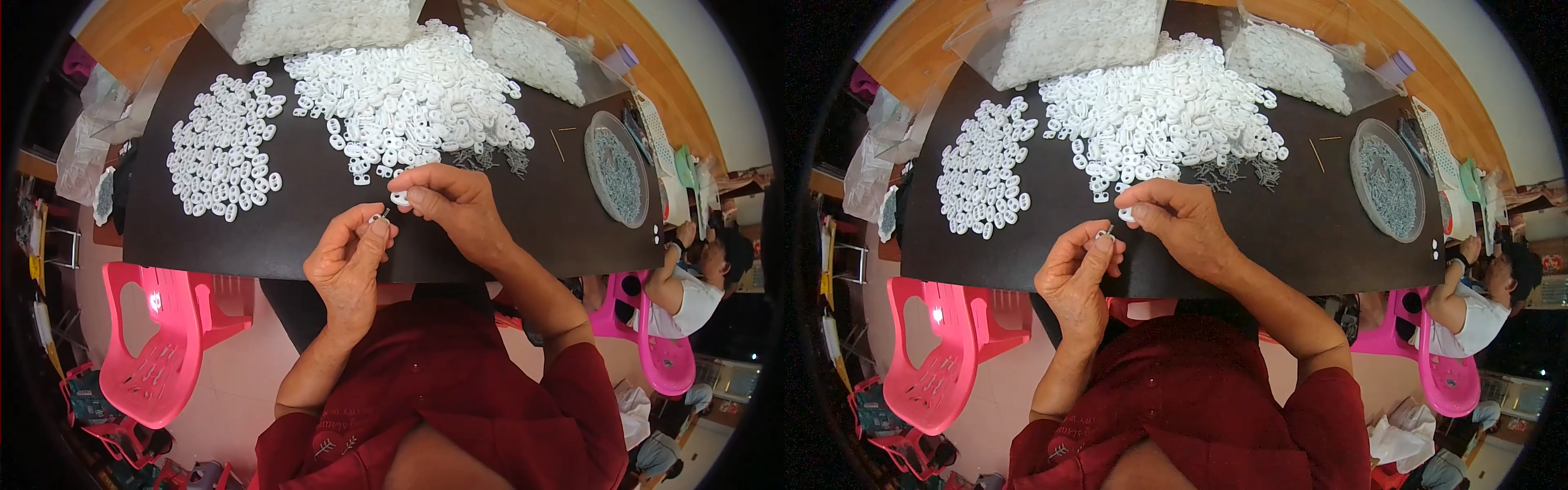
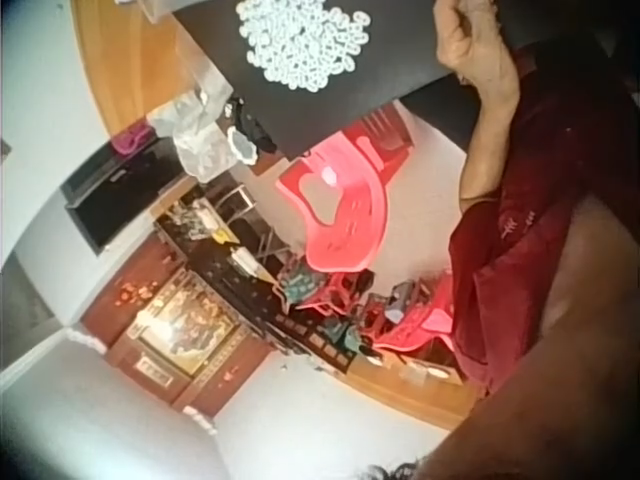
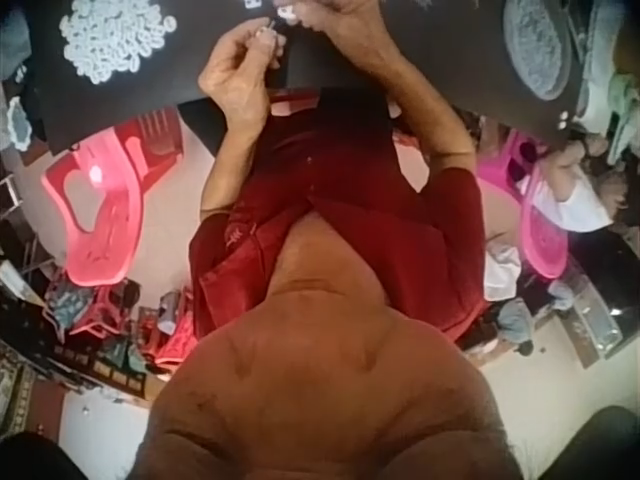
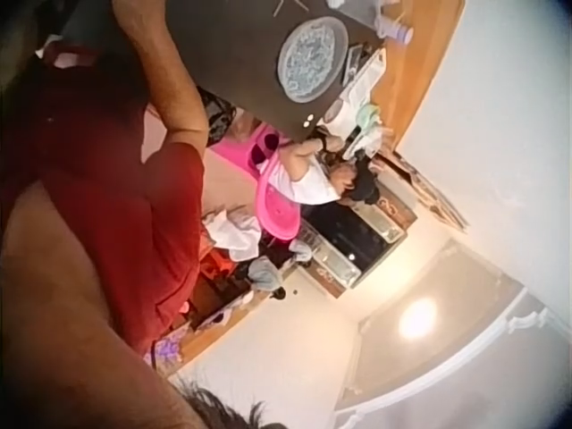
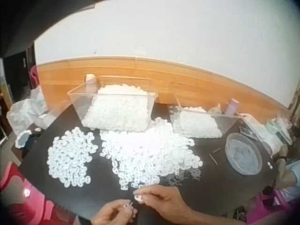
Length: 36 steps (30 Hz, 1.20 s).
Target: The recorder is manually assembling small white plastic clips by inserting metal pins into the pre-drilled holes.
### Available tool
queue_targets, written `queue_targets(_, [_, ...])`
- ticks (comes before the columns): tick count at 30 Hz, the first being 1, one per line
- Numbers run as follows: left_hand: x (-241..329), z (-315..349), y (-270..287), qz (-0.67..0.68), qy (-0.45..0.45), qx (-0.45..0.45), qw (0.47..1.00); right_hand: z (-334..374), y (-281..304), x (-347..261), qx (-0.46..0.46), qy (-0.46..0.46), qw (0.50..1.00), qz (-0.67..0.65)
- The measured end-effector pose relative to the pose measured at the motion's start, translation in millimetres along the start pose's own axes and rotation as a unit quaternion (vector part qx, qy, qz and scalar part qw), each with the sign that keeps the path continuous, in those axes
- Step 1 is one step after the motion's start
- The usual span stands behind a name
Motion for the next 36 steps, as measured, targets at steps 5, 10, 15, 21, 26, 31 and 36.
queue_targets(5, [1.9, -1.5, 1.5, 0.024, 0.004, -0.009, 1.000, -0.3, -7.1, 5.5, -0.034, -0.038, 0.998, -0.027])
queue_targets(10, [-4.0, -2.4, -3.4, 0.042, 0.026, -0.031, 0.998, 2.3, -7.8, 15.9, -0.032, -0.054, 0.998, -0.020])
queue_targets(15, [-8.5, -2.6, -1.1, 0.053, 0.036, -0.031, 0.997, 2.4, -10.3, 12.7, -0.015, -0.037, 0.999, -0.031])
queue_targets(21, [-9.2, -2.7, -1.8, 0.042, 0.038, -0.040, 0.998, 0.4, -10.2, 4.8, -0.022, -0.007, 0.999, -0.024])
queue_targets(26, [-5.5, -1.0, 1.6, 0.021, 0.025, -0.010, 0.999, 0.9, -7.4, 8.1, -0.032, -0.013, 0.999, -0.005])
queue_targets(31, [-3.7, 1.2, 4.1, -0.009, 0.005, 0.006, 1.000, -1.6, -7.0, -1.3, -0.032, 0.030, 0.998, 0.038])
queue_targets(36, [0.5, 3.0, 1.3, -0.019, -0.021, -0.008, 1.000, -3.1, -8.7, -7.6, -0.049, 0.066, 0.993, 0.089])
Point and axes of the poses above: each hand's wrist, its own z-axis away from the middle knuckle, its own y-axis out of the back of the hand, x = y × z, the point moved 10 cm from there along -z, towards the middle knuckle, and after that the axes turned 15 degrees about y, right-handed, at the moved point
